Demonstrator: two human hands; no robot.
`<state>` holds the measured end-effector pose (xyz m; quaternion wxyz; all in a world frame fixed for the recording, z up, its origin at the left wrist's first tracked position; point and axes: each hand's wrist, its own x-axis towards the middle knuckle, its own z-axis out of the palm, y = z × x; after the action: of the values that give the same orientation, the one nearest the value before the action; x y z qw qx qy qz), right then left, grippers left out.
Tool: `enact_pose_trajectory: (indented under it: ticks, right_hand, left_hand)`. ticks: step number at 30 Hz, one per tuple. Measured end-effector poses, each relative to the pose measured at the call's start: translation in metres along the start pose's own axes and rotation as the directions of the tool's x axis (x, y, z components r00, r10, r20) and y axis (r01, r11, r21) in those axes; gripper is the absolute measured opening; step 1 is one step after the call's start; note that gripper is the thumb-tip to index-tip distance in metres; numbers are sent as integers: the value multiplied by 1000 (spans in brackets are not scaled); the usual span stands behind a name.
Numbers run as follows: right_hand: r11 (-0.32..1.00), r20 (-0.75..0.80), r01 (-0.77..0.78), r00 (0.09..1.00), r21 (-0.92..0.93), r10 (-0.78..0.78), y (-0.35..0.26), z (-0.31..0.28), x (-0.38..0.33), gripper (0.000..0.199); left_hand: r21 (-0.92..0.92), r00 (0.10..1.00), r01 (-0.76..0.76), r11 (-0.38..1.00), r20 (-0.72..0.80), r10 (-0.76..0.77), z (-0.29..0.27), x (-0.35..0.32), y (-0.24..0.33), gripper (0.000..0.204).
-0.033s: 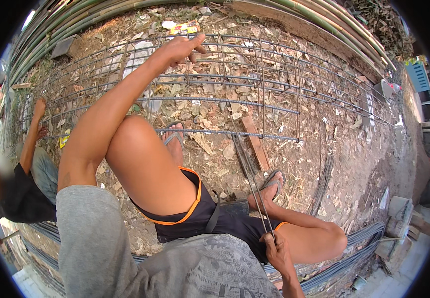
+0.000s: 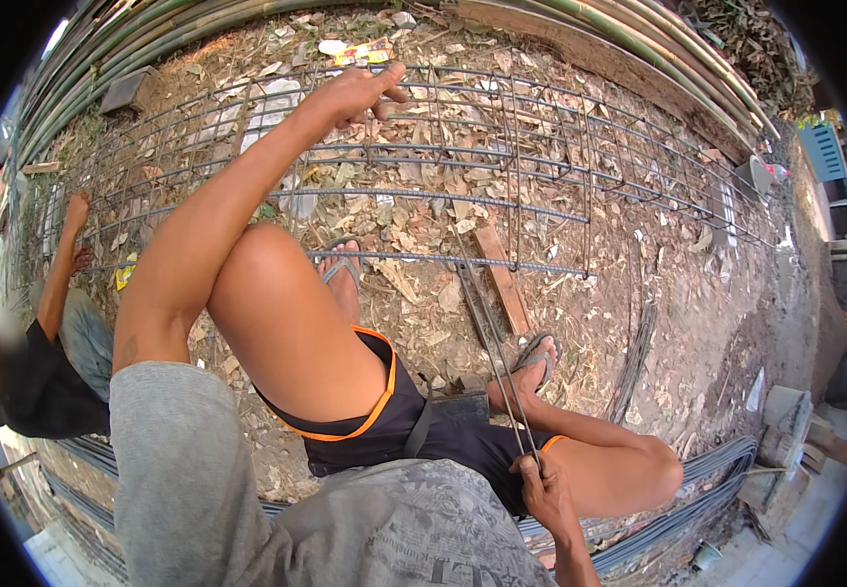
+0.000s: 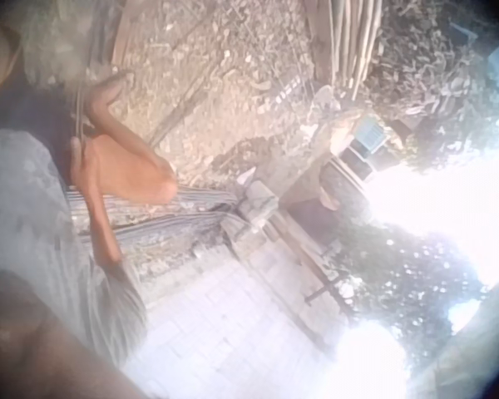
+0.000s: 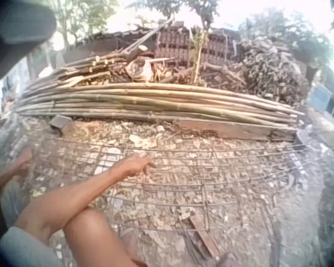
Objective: The person assembles a metal rebar frame by hand, using wire and a pair of pliers to secure the intersections of the horizontal and vertical bars.
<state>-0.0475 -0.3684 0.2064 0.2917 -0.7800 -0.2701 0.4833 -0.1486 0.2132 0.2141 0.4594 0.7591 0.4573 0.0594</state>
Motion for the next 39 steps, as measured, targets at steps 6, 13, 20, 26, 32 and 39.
enact_pose_trajectory:
  ticks: [6,13,20,26,32,39]
  right_hand:
    - [979,33,-143,990,147,139,-19,12,9,39]
    - [943,26,-145,989,299,144,2,34,39,40]
    - [991,-99,132,987,35,-128,81,65,96,35]
    - [950,67,202,979,-239,-191,99,56,153,43]
    - [863,172,-284,908,-418,382,59,55,216,64]
    - [778,-68,153,968,-609,-243,114,5,198,49]
  left_hand:
    - [18,999,-50,999,21,50,7,4,10,69]
    - [156,998,-63,986,37,58,18,34,4,69]
    - [191,991,-134,972,34,130,45,44,32,69]
    - [279,987,-102,955,149,62,63,51,31,68]
    - [264,995,-75,962,83,55,53,47,29,66]
    - [207,1000,-21,978,16,18,29,46,5,70]
